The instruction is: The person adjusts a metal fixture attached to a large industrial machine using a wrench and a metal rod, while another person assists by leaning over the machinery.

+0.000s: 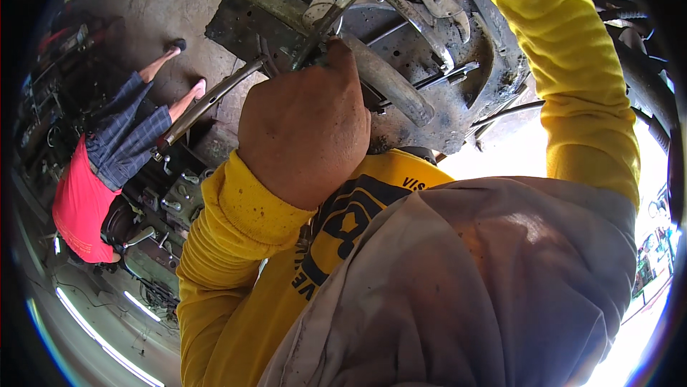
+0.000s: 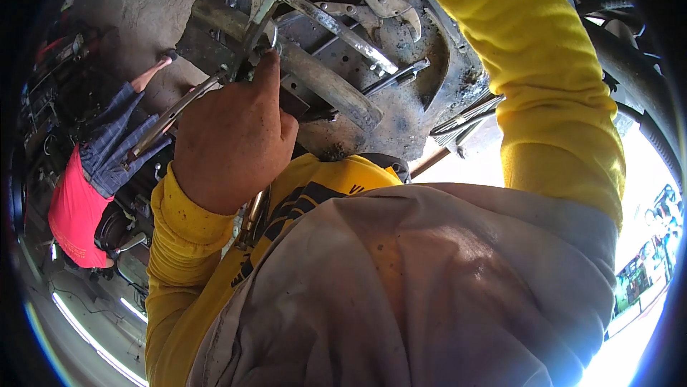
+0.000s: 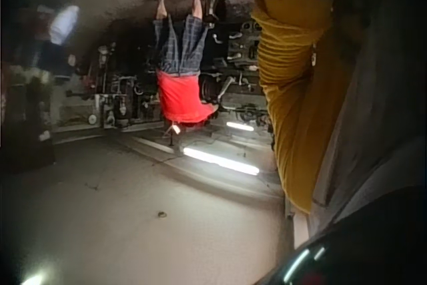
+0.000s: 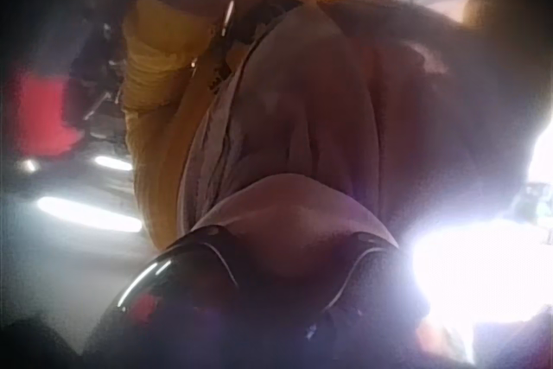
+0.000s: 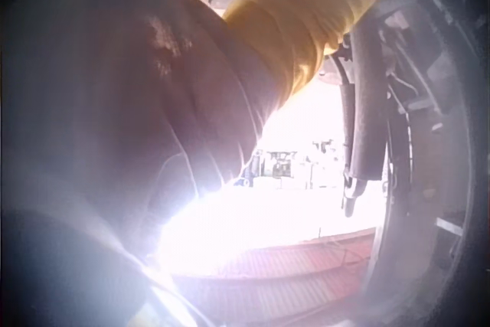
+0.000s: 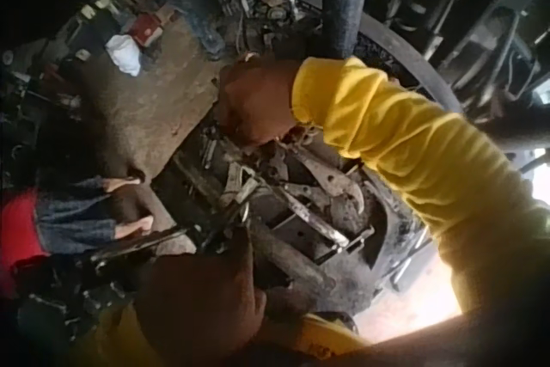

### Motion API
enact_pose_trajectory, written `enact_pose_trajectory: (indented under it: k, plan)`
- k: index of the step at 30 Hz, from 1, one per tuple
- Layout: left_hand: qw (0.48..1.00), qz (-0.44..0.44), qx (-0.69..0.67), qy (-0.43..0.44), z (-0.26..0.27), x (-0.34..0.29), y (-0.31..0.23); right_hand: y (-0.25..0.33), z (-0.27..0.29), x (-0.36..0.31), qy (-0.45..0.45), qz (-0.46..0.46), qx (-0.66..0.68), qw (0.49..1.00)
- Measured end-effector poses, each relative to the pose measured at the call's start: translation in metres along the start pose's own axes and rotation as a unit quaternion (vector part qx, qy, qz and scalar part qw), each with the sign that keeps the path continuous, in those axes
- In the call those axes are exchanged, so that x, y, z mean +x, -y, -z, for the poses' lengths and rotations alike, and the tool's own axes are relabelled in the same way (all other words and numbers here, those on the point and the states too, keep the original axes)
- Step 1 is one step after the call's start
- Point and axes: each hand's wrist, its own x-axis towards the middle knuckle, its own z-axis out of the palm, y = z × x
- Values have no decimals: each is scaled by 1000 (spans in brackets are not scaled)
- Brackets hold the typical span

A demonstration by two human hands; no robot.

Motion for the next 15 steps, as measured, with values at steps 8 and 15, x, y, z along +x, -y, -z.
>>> enact_pose_trajectory:
  k: [8,15]
  plan:
    - [1000,-2,-14,-8,0,0,1,-6,-9,-9,-35,-7,86,996]
    - [999,-26,-35,-21,-2,-1,4,-9,-10,-32,-65,24,111,991]
